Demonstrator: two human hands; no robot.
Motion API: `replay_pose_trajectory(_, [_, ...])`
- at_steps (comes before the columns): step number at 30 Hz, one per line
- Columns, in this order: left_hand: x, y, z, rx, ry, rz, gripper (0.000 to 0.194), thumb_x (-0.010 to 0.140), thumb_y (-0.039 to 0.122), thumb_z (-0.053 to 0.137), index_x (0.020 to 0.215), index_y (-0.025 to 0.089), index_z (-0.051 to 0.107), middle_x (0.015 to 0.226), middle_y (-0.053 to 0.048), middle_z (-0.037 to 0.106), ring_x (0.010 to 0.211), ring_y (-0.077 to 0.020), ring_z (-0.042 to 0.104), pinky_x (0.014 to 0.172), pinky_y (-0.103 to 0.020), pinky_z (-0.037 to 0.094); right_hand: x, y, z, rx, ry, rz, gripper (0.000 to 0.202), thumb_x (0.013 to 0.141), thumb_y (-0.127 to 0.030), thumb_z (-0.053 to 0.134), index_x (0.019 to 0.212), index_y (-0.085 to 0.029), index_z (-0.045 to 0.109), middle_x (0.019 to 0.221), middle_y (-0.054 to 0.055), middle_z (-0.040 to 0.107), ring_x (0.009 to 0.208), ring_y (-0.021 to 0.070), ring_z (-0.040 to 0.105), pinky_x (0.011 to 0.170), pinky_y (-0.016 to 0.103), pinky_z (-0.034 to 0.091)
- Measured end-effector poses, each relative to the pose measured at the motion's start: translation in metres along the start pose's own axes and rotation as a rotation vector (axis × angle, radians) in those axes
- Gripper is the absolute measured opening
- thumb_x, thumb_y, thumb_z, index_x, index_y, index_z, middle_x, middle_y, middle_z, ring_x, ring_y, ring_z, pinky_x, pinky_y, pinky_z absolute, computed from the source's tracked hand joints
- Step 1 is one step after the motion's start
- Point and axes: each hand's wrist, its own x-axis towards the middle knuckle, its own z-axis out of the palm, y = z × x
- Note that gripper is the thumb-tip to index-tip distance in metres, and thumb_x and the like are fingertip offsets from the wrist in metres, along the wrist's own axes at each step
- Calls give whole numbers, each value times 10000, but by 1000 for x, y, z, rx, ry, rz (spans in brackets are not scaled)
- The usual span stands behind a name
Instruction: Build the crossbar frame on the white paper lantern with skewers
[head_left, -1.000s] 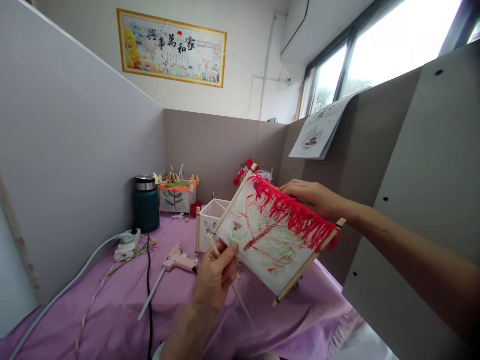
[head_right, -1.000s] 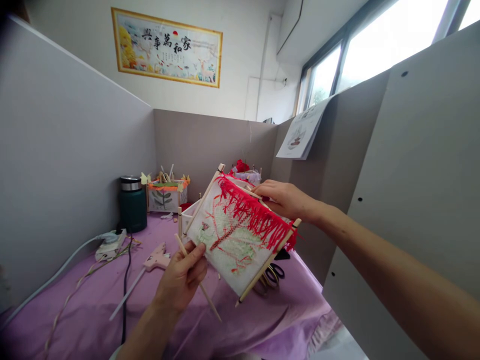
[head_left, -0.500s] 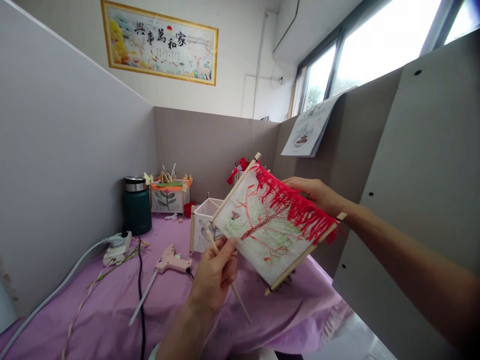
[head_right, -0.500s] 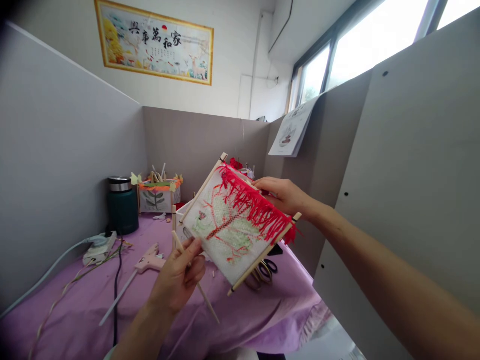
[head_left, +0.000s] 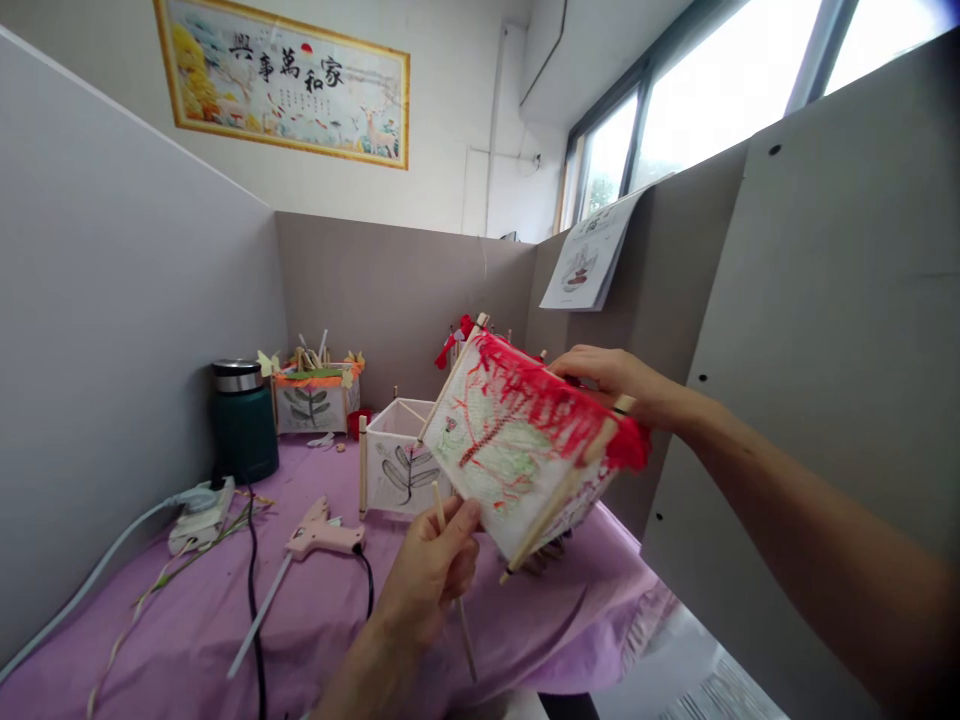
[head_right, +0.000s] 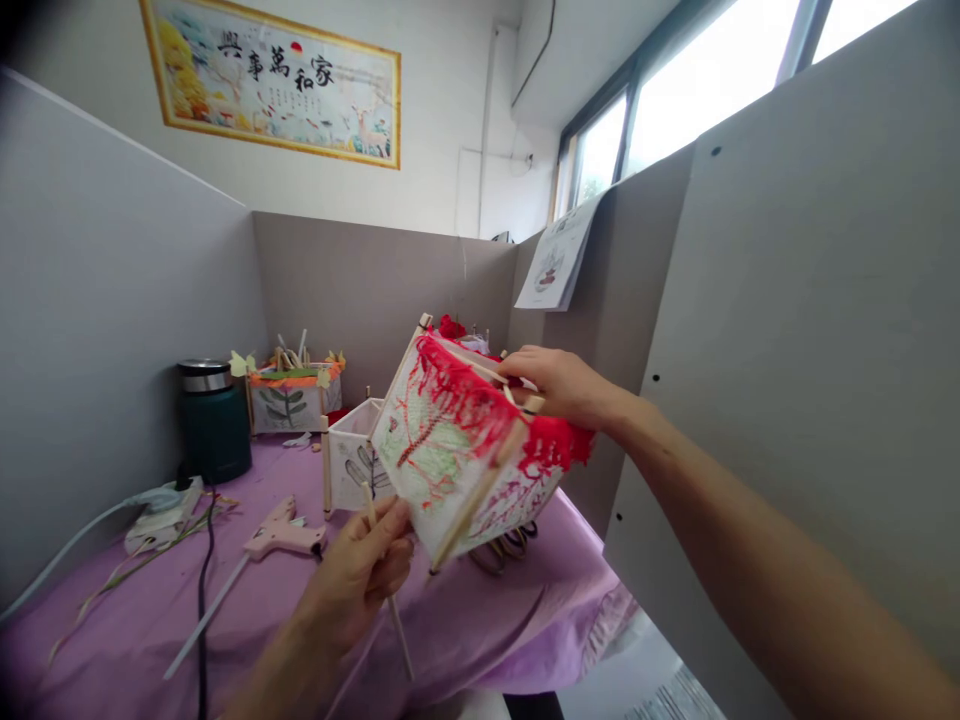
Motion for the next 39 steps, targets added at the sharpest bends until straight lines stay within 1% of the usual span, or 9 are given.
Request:
replay_pose_trajectory(5, [3,-10,-8,-7,20,-26,406,752,541,640,683,154,536,453,104,354,337,10,95,344,-174,64,-3,-1,-6,-143,-205,262,215,824,-292,499,866,-195,687,824,41,665,693,157,567,600,235,352])
replay_pose_trajectory(9, [10,-20,-14,-42,-34,-101,350,731,476,698,752,165,539,485,123,280,364,4,80,335,-148,83,-8,4,0,-139,-419,370,229,814,-340,506,828,-194,683,770,28,669,633,143,541,538,238,310])
replay_pose_trajectory(12, [15,-29,-18,-54,-58,-152,360,699,431,746,853,170,551,520,126,282,381,5,87,333,-128,99,-10,9,4,-154,-569,370,222,793,-311,516,784,-165,682,749,35,658,618,135,524,533,246,305])
replay_pose_trajectory(16, [18,-35,-24,-86,-3,-177,362,668,407,773,741,162,517,506,124,298,368,13,106,326,-120,107,-13,16,5,-23,-670,344,312,791,-432,539,770,-148,668,725,20,631,621,122,505,538,240,314])
replay_pose_trajectory(19, [20,-37,-28,-68,25,-218,369,666,425,766,735,150,530,548,93,447,350,28,117,319,-126,96,-19,18,9,92,-632,393,386,752,-537,578,735,-157,647,714,12,627,613,117,508,519,234,321])
replay_pose_trajectory(23, [22,-40,-33,31,42,-297,333,746,427,693,861,131,592,778,-34,648,347,48,142,331,-134,73,-25,17,26,282,-529,536,378,734,-552,613,745,-175,648,710,24,632,585,123,539,493,234,361])
replay_pose_trajectory(28, [20,-44,-43,78,132,-305,337,752,437,680,867,135,587,891,-107,694,338,57,143,348,-149,51,-25,18,56,559,-488,789,358,730,-539,655,705,-184,615,587,1,562,472,104,492,450,237,364])
replay_pose_trajectory(32, [19,-45,-49,119,198,-318,353,728,438,699,843,136,556,920,-141,713,320,57,165,345,-151,64,-26,27,76,749,-381,882,392,781,-476,641,566,-186,489,492,-38,446,413,68,368,404,216,304])
replay_pose_trajectory(39, [19,-46,-41,186,181,-311,441,714,427,712,998,152,518,1062,-177,688,317,50,221,335,-144,82,-33,39,111,752,-326,976,399,863,-391,557,551,-191,410,450,-55,384,372,69,344,370,204,307])
